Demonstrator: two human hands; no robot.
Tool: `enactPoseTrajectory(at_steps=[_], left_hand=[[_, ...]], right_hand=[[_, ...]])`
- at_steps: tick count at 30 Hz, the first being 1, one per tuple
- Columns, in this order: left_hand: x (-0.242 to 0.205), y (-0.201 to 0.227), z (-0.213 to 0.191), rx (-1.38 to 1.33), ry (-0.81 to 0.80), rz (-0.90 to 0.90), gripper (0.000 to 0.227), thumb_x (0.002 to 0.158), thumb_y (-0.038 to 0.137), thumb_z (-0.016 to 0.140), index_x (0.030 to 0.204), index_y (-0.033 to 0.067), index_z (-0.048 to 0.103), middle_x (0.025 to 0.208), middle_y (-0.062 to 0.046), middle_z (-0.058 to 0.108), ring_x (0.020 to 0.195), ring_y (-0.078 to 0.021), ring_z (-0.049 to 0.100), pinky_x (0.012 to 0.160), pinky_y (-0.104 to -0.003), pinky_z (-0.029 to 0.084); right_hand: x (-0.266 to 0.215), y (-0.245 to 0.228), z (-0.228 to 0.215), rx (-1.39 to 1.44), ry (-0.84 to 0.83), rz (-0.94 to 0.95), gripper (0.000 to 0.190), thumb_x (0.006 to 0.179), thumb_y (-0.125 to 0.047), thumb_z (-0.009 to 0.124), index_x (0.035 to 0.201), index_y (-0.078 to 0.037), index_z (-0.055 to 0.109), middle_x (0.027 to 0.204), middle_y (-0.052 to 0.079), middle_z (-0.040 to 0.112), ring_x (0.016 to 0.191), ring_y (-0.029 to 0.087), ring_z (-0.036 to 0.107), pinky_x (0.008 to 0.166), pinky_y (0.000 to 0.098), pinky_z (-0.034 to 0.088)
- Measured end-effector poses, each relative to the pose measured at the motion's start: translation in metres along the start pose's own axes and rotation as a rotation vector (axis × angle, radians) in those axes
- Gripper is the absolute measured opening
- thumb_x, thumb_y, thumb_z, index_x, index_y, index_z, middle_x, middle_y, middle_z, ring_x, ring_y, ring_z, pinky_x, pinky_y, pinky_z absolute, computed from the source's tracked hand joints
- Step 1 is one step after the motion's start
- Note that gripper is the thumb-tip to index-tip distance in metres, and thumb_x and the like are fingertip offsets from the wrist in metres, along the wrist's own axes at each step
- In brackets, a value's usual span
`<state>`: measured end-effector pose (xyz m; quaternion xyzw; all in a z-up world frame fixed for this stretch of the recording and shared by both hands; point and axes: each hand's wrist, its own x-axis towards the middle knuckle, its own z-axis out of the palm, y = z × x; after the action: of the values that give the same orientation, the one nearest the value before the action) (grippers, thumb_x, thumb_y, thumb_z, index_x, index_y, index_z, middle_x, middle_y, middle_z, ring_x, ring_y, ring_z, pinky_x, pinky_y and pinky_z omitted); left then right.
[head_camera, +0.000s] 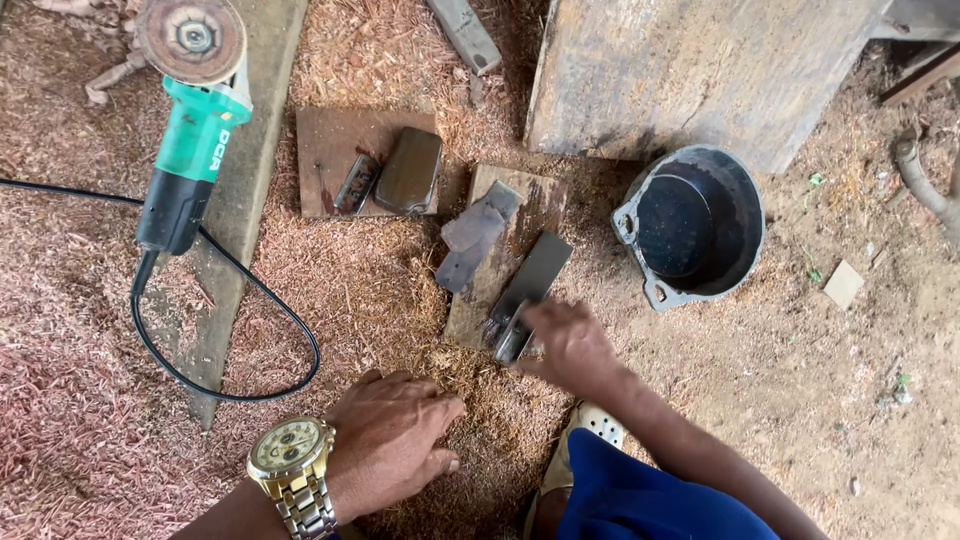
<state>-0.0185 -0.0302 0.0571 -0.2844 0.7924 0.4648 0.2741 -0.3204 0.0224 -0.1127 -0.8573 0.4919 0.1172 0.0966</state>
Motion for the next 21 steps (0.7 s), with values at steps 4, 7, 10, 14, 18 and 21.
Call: enactPoseTrajectory(at_steps=[4, 7, 10, 14, 18, 21], left_hand=[[0.004, 0.001, 0.008, 0.050, 0.011, 0.027, 0.053, 0.091, 0.047, 0.074, 0.122, 0.0057, 0.063, 0.107, -0.012, 0.066, 0.103, -0.0261, 0.064, 0.102, -0.050, 0.050], [0.004, -0.002, 0.015, 0.049, 0.031, 0.062, 0.059, 0.091, 0.047, 0.075, 0.128, 0.0044, 0.059, 0.108, -0.014, 0.066, 0.101, -0.0278, 0.065, 0.100, -0.050, 0.051], [-0.004, 0.003, 0.002, 0.046, 0.038, 0.042, 0.059, 0.092, 0.048, 0.075, 0.133, 0.0084, 0.058, 0.115, -0.014, 0.064, 0.104, -0.0278, 0.062, 0.099, -0.054, 0.048], [-0.003, 0.005, -0.006, 0.005, -0.041, -0.022, 0.052, 0.095, 0.046, 0.071, 0.125, 0.0058, 0.059, 0.109, -0.013, 0.066, 0.105, -0.0256, 0.065, 0.104, -0.049, 0.051], [-0.003, 0.005, -0.003, 0.039, -0.018, 0.053, 0.050, 0.094, 0.046, 0.072, 0.120, 0.0049, 0.061, 0.106, -0.011, 0.067, 0.105, -0.0267, 0.063, 0.106, -0.053, 0.046], [0.010, -0.017, 0.039, 0.032, 0.143, 0.111, 0.061, 0.088, 0.051, 0.079, 0.129, 0.0087, 0.062, 0.106, -0.011, 0.068, 0.102, -0.0272, 0.065, 0.098, -0.055, 0.049]], right_hand=[[0.005, 0.018, -0.015, 0.020, 0.015, 0.016, 0.093, 0.082, -0.082, 0.052, 0.139, -0.008, 0.049, 0.116, 0.018, 0.072, 0.113, 0.034, 0.070, 0.101, 0.0589, 0.046], [0.019, 0.066, -0.036, -0.015, -0.172, 0.333, 0.097, 0.084, -0.081, 0.054, 0.146, -0.007, 0.048, 0.123, 0.021, 0.070, 0.094, 0.023, 0.073, 0.092, 0.0476, 0.060], [0.020, 0.065, -0.029, 0.164, -0.076, 0.408, 0.090, 0.079, -0.078, 0.059, 0.137, -0.010, 0.056, 0.118, 0.018, 0.072, 0.095, 0.024, 0.074, 0.087, 0.0427, 0.065], [0.002, -0.001, -0.025, 0.047, 0.083, 0.063, 0.089, 0.078, -0.078, 0.067, 0.128, -0.006, 0.058, 0.114, 0.025, 0.071, 0.095, 0.033, 0.074, 0.092, 0.0605, 0.057], [0.008, 0.020, -0.018, -0.012, 0.064, 0.146, 0.088, 0.075, -0.075, 0.070, 0.129, -0.007, 0.061, 0.110, 0.026, 0.070, 0.093, 0.033, 0.074, 0.091, 0.0573, 0.057], [0.025, 0.071, -0.052, 0.227, -0.054, 0.456, 0.086, 0.076, -0.072, 0.072, 0.132, -0.007, 0.059, 0.115, 0.020, 0.070, 0.095, 0.027, 0.073, 0.091, 0.0490, 0.062]])
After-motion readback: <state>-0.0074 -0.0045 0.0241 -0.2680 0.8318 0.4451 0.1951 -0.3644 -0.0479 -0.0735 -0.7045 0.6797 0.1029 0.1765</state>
